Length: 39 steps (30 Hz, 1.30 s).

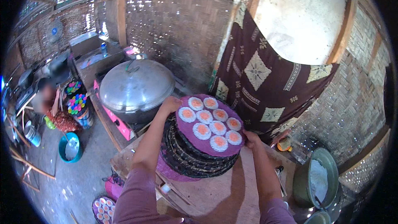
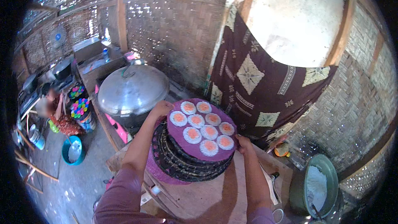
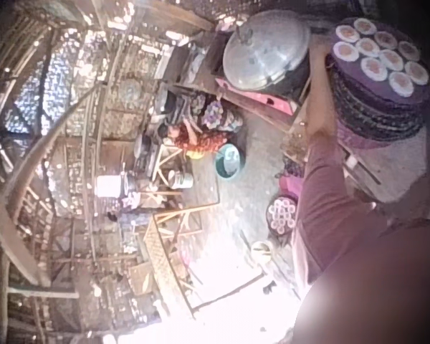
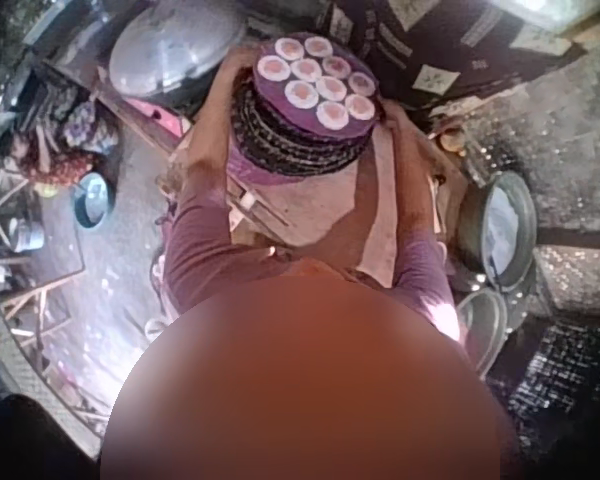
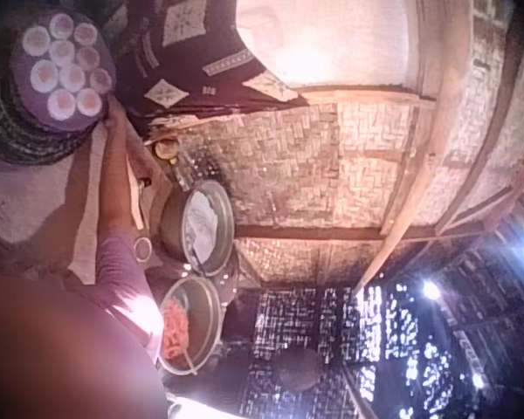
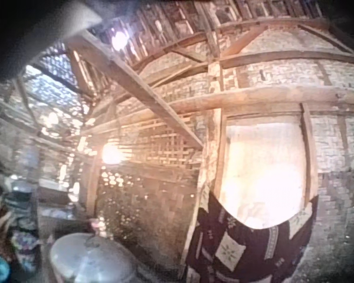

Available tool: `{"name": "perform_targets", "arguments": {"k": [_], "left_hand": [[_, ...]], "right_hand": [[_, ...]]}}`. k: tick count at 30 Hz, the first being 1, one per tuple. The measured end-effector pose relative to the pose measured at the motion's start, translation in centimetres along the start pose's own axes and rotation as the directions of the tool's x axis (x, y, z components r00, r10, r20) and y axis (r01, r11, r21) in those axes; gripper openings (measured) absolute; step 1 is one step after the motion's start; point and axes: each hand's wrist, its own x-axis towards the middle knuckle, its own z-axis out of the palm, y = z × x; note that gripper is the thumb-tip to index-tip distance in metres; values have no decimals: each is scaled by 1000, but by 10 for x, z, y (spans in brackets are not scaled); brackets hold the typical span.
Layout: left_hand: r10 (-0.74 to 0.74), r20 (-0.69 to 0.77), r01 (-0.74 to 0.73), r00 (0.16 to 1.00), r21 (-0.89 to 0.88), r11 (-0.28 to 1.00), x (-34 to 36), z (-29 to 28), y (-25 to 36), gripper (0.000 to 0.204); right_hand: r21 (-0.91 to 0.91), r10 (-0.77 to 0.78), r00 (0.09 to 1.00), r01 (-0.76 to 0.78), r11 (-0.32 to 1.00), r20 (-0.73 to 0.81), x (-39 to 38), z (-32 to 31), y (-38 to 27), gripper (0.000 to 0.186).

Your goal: The person uses a wooden mold and a circular cutter to form white rice into round shapes on a purple mat, then scoops pink filling from a bowl and places it into the center of each rice piece. The person arranges the finished pieces on a woven tray and stacks them for storage.

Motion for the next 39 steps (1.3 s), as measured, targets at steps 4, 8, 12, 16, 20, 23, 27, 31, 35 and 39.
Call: {"name": "perform_targets", "arguments": {"k": [4,8,12,16,20,23,27,31,35,39], "left_hand": [[-173,128,199,977,-238,951,-43,-4,1,40],[-76,134,111,988,-280,954,-88,-1,0,36],[-16,207,91,978,-362,928,-134,-24,6,38],[-17,-261,-112,965,-470,875,-238,-72,3,37],[-261,-410,28,874,-493,870,-385,-105,-30,31],[-452,-403,214,796,-510,833,-467,-100,-53,26],[-525,-400,197,751,-623,757,-536,-104,-62,24],[-474,-521,240,710,-454,858,-609,-141,-61,23],[-529,-676,323,513,-419,849,-704,-172,-53,24],[-666,-670,471,328,-495,730,-777,-178,-50,23]], "right_hand": [[160,-37,998,30,987,45,-50,-1,7,35],[191,-90,993,75,979,71,-89,-11,29,37],[189,-52,999,53,981,-14,-116,-16,53,31],[-332,-543,834,487,808,-97,-187,4,74,28],[-556,-495,830,547,627,258,-280,75,149,34],[-648,-263,773,629,428,577,-311,129,196,35],[-664,-235,813,574,479,533,-334,152,217,38],[-440,-243,781,546,713,576,-365,88,203,38],[-647,-24,873,379,662,487,-374,-34,170,42],[-903,84,944,274,332,318,-376,-148,133,37]]}}
